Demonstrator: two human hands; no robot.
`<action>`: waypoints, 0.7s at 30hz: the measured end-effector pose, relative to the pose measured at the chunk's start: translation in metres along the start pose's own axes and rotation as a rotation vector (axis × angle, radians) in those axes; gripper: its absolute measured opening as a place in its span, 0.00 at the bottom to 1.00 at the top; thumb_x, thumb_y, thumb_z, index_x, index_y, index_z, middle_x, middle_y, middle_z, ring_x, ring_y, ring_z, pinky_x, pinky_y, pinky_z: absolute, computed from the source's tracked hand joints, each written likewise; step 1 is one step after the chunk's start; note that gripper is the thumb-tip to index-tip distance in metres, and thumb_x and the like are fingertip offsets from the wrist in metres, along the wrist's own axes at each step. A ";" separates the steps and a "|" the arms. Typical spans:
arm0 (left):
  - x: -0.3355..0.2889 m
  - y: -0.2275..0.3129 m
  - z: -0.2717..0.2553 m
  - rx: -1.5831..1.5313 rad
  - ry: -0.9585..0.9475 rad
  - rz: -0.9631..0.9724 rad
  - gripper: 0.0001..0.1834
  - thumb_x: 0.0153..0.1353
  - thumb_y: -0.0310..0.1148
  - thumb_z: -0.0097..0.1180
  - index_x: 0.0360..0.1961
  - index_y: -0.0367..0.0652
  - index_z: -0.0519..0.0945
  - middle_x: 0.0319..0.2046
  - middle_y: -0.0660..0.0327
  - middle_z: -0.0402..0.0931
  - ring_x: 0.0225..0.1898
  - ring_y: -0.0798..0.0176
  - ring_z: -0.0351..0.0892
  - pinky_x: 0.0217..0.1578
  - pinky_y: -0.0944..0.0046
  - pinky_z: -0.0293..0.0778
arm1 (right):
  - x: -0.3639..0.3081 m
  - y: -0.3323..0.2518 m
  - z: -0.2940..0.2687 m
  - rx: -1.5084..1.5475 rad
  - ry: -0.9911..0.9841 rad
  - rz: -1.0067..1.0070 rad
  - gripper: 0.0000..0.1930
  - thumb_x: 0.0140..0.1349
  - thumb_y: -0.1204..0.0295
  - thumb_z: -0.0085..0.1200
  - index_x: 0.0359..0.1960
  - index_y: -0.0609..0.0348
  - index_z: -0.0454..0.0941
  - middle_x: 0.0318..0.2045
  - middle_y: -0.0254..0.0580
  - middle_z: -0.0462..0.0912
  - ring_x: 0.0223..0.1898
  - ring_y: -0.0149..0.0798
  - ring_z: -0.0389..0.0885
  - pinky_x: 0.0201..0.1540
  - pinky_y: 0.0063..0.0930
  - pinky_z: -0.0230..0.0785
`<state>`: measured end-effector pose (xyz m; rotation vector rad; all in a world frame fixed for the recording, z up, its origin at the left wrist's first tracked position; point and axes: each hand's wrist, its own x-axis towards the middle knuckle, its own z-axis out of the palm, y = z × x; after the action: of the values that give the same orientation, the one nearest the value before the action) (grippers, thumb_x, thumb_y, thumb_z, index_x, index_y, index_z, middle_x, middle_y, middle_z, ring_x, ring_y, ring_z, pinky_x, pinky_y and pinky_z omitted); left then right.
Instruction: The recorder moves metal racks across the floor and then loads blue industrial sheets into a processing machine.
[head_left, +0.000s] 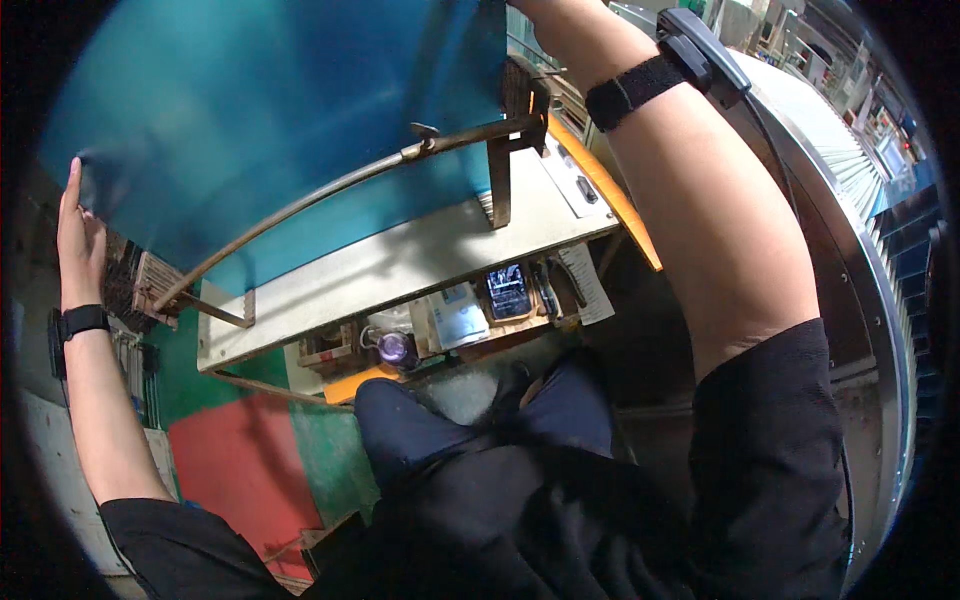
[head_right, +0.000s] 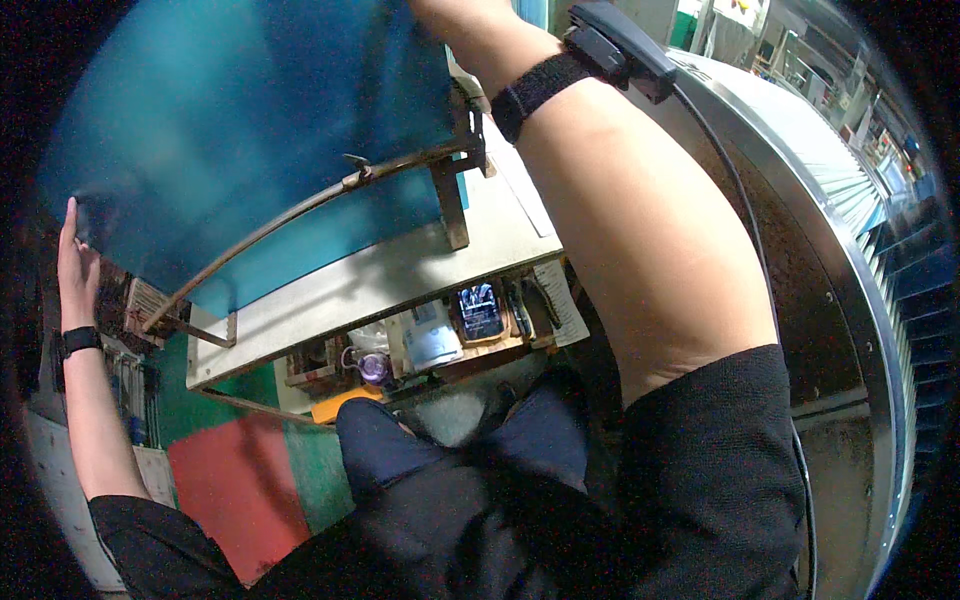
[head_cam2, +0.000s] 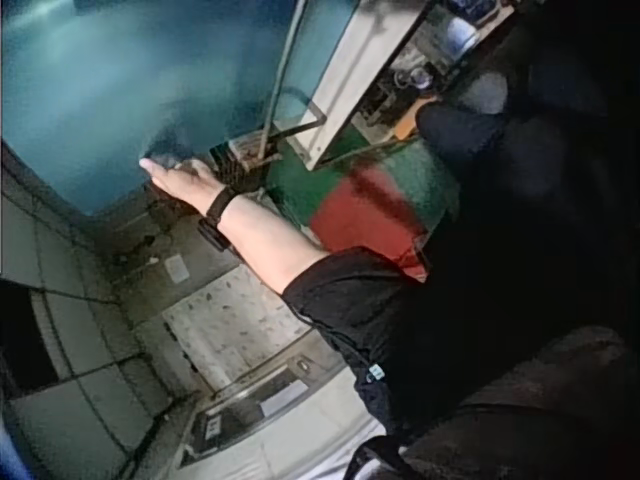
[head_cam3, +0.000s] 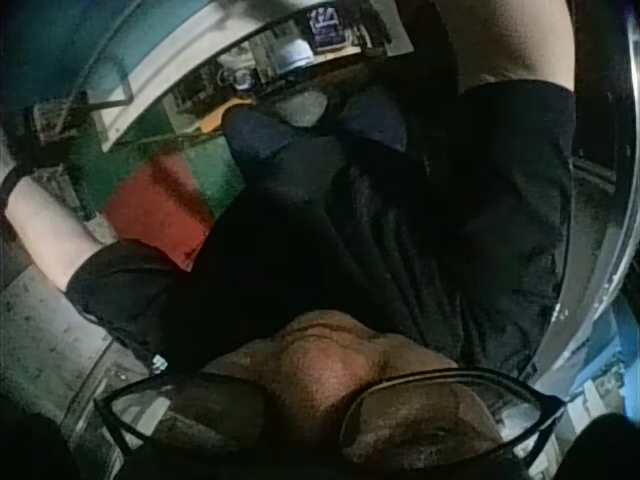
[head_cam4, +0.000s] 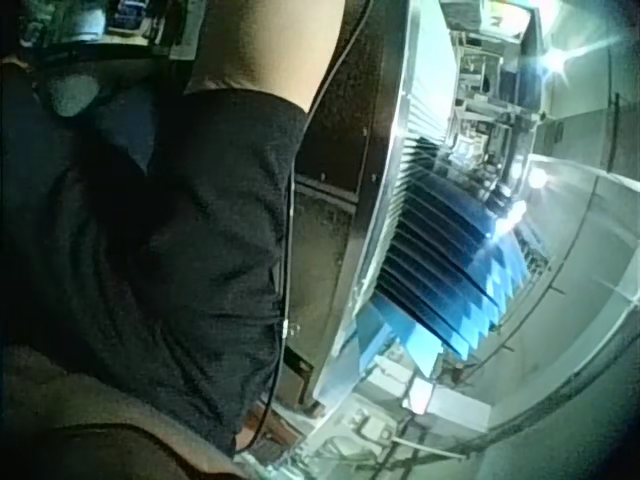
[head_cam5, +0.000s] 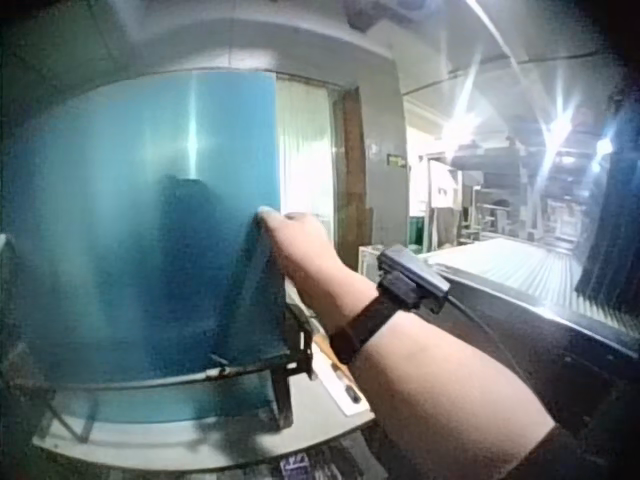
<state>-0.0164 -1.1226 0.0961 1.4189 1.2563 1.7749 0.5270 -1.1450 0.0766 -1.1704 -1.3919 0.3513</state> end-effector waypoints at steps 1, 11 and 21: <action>0.001 -0.002 0.003 -0.120 -0.101 0.028 0.15 0.67 0.42 0.56 0.47 0.42 0.78 0.47 0.63 0.79 0.50 0.67 0.78 0.53 0.66 0.73 | 0.000 0.002 0.002 0.225 -0.001 0.013 0.23 0.66 0.55 0.49 0.39 0.68 0.81 0.34 0.48 0.84 0.37 0.45 0.81 0.43 0.35 0.71; 0.000 -0.014 0.012 -0.164 -0.129 -0.007 0.13 0.66 0.39 0.58 0.45 0.42 0.77 0.47 0.62 0.78 0.50 0.65 0.77 0.55 0.64 0.72 | -0.004 0.022 0.023 0.783 -0.047 0.367 0.22 0.72 0.58 0.40 0.50 0.67 0.76 0.46 0.50 0.81 0.47 0.44 0.78 0.55 0.38 0.66; -0.036 -0.025 0.010 0.097 0.055 0.051 0.21 0.66 0.44 0.58 0.56 0.47 0.76 0.49 0.67 0.73 0.46 0.73 0.71 0.44 0.72 0.67 | -0.081 0.032 0.025 -0.332 -0.198 -0.616 0.20 0.65 0.53 0.50 0.45 0.58 0.77 0.39 0.59 0.81 0.44 0.60 0.79 0.47 0.47 0.71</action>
<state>0.0005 -1.1395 0.0572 1.4765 1.3624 1.8200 0.4999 -1.1838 -0.0009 -0.9176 -1.9546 -0.2162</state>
